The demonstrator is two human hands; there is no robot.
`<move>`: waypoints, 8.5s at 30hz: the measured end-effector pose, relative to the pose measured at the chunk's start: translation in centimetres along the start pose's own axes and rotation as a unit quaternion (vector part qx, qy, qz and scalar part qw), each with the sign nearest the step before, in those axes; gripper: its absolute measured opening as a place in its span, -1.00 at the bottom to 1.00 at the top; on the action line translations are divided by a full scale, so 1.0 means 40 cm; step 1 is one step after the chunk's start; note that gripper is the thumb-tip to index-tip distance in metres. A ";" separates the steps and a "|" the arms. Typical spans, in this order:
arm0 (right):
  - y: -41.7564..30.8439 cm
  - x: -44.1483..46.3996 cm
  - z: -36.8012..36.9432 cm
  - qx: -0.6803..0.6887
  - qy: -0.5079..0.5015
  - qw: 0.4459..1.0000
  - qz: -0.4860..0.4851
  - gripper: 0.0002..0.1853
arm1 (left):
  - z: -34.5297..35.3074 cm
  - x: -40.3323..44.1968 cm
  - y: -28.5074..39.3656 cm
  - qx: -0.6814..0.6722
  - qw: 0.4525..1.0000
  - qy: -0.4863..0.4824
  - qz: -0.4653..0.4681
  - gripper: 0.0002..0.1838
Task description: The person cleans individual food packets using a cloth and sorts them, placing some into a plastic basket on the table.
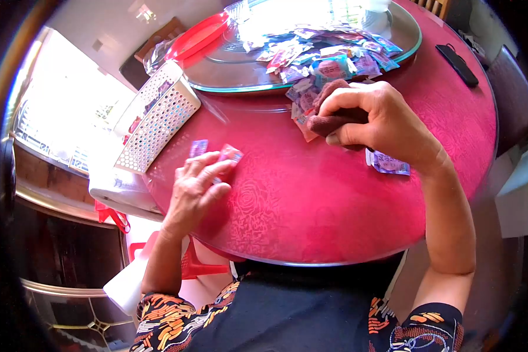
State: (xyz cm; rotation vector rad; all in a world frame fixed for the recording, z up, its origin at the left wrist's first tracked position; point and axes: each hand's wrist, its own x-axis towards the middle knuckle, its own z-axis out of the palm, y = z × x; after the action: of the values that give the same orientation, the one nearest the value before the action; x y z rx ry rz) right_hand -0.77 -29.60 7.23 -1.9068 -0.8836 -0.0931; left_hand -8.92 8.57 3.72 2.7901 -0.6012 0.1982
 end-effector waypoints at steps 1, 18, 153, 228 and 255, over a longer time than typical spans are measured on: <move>0.005 0.000 0.001 -0.005 0.004 1.000 -0.003 -0.74 | -0.001 0.002 -0.029 -0.004 1.000 0.014 -0.012 -0.51; 0.050 0.004 -0.016 -0.001 0.111 0.994 0.021 -0.73 | 0.087 0.227 0.169 0.091 0.965 0.041 0.244 -0.35; -0.058 0.010 0.194 -0.319 -0.124 0.936 -0.088 -0.74 | 0.113 -0.062 0.237 -0.049 0.983 0.013 0.179 -0.25; 0.012 -0.013 0.091 -0.333 -0.058 0.941 -0.007 -0.74 | 0.106 -0.032 0.256 -0.109 0.981 0.123 0.105 -0.64; 0.011 -0.030 0.059 -0.289 0.000 0.954 -0.078 -0.84 | 0.063 -0.002 0.202 -0.452 0.845 0.183 -0.220 -0.80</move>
State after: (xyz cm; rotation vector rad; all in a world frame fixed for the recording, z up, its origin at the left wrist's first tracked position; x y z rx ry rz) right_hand -2.10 -28.44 5.20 -2.3666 -1.0893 -0.4944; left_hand -12.21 0.79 3.26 1.8151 0.0718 0.2549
